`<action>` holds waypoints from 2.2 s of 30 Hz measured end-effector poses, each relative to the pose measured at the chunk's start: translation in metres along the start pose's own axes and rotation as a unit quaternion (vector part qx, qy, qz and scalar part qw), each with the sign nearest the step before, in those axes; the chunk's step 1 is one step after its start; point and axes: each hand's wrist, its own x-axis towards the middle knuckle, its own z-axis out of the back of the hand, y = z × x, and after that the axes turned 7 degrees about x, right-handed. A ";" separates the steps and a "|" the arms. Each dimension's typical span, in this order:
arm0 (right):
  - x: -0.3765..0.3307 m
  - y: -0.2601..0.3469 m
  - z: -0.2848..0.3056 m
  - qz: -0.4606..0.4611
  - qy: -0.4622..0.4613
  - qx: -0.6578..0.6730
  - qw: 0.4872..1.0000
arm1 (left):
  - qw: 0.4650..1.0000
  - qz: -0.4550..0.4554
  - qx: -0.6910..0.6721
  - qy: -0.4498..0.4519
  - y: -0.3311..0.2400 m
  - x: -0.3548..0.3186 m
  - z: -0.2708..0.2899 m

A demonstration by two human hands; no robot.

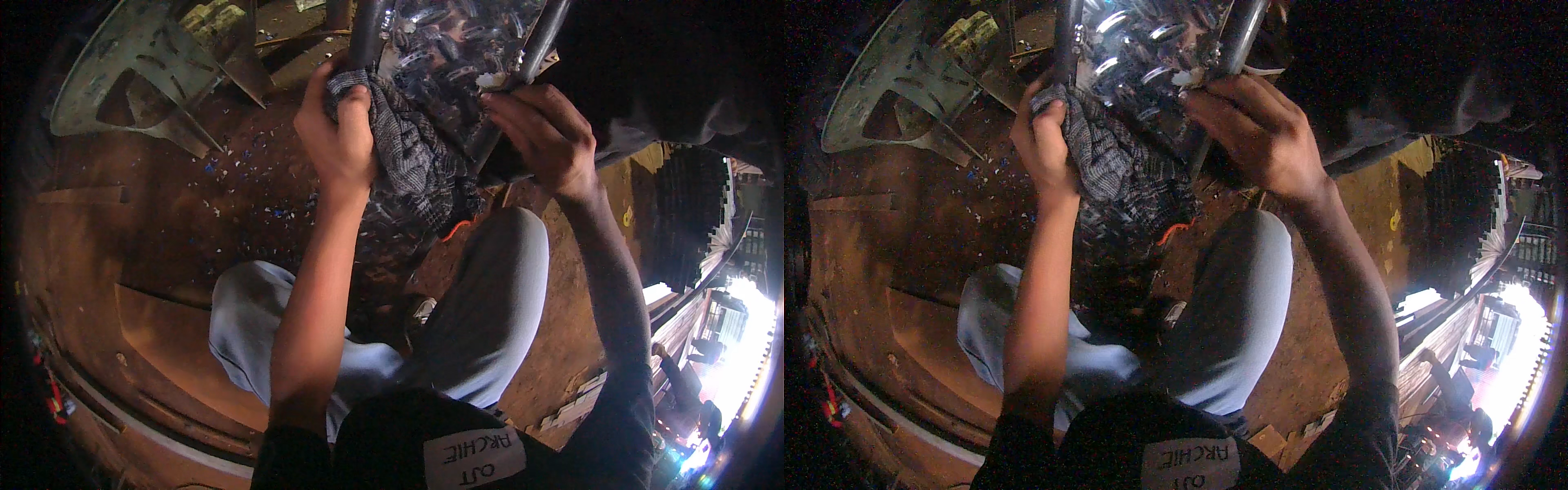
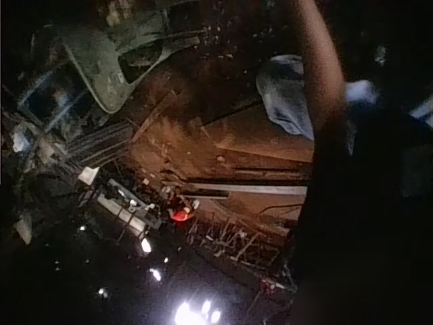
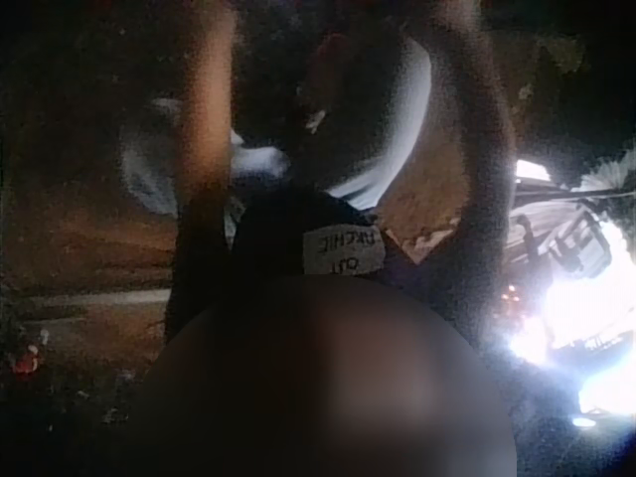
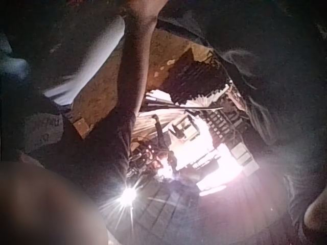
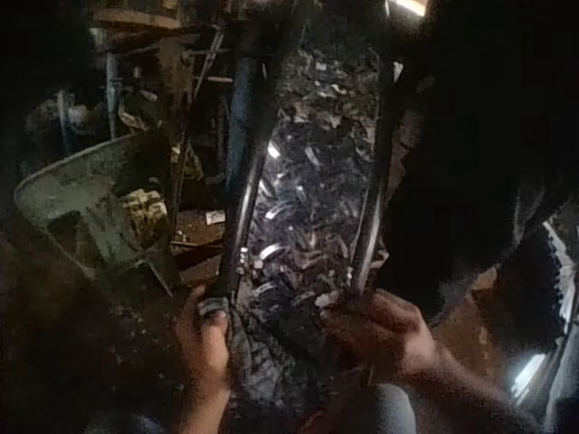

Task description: The person sits on the floor and uses a cloth to wipe and clean a metal frame. They repeatedly rub the surface of the frame with the cloth, focusing on removing debris or residue from the metal.

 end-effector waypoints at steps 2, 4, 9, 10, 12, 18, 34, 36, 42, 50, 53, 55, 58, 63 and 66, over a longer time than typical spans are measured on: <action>0.005 -0.006 0.006 0.042 0.038 -0.018 0.998 | 1.000 -0.026 0.010 -0.005 0.000 0.001 0.000; 0.008 -0.009 0.009 0.068 0.052 -0.054 0.995 | 1.000 -0.025 0.002 -0.002 -0.001 0.001 0.000; 0.017 -0.010 0.005 0.121 0.058 -0.106 0.985 | 0.999 0.012 -0.040 -0.001 -0.003 0.000 -0.001; 0.019 -0.011 0.006 0.129 0.065 -0.118 0.982 | 0.999 0.005 -0.040 0.002 -0.004 -0.001 -0.001; 0.020 -0.009 0.004 0.128 0.078 -0.135 0.979 | 0.999 0.002 -0.043 0.012 -0.004 -0.001 0.000; 0.015 -0.011 0.005 0.070 0.092 -0.094 0.989 | 1.000 -0.009 -0.020 0.001 -0.003 0.000 -0.001; 0.012 0.049 -0.033 -0.350 -0.206 0.076 0.911 | 1.000 0.016 -0.021 0.004 0.002 -0.003 0.000; 0.017 0.048 -0.036 -0.370 -0.230 0.096 0.895 | 0.999 0.027 -0.023 0.002 0.002 -0.001 0.000; 0.021 0.050 -0.044 -0.358 -0.256 0.043 0.897 | 0.999 0.019 -0.040 0.004 0.004 -0.001 0.000; 0.022 0.055 -0.053 -0.354 -0.273 -0.017 0.894 | 1.000 0.009 -0.027 0.000 0.003 -0.002 -0.001; 0.020 0.058 -0.052 -0.384 -0.285 0.027 0.878 | 0.999 0.009 -0.033 0.008 0.001 -0.002 -0.001; 0.016 0.062 -0.050 -0.411 -0.286 0.066 0.863 | 0.999 0.006 -0.037 0.011 0.000 -0.001 -0.002; 0.011 0.070 -0.047 -0.429 -0.279 0.077 0.856 | 0.999 0.010 -0.034 0.004 -0.001 -0.001 -0.002; 0.012 0.079 -0.052 -0.377 -0.290 -0.016 0.880 | 1.000 0.009 0.004 0.016 -0.005 -0.002 0.001; 0.014 0.078 -0.051 -0.380 -0.275 -0.073 0.880 | 1.000 -0.001 -0.015 0.011 -0.005 -0.002 0.000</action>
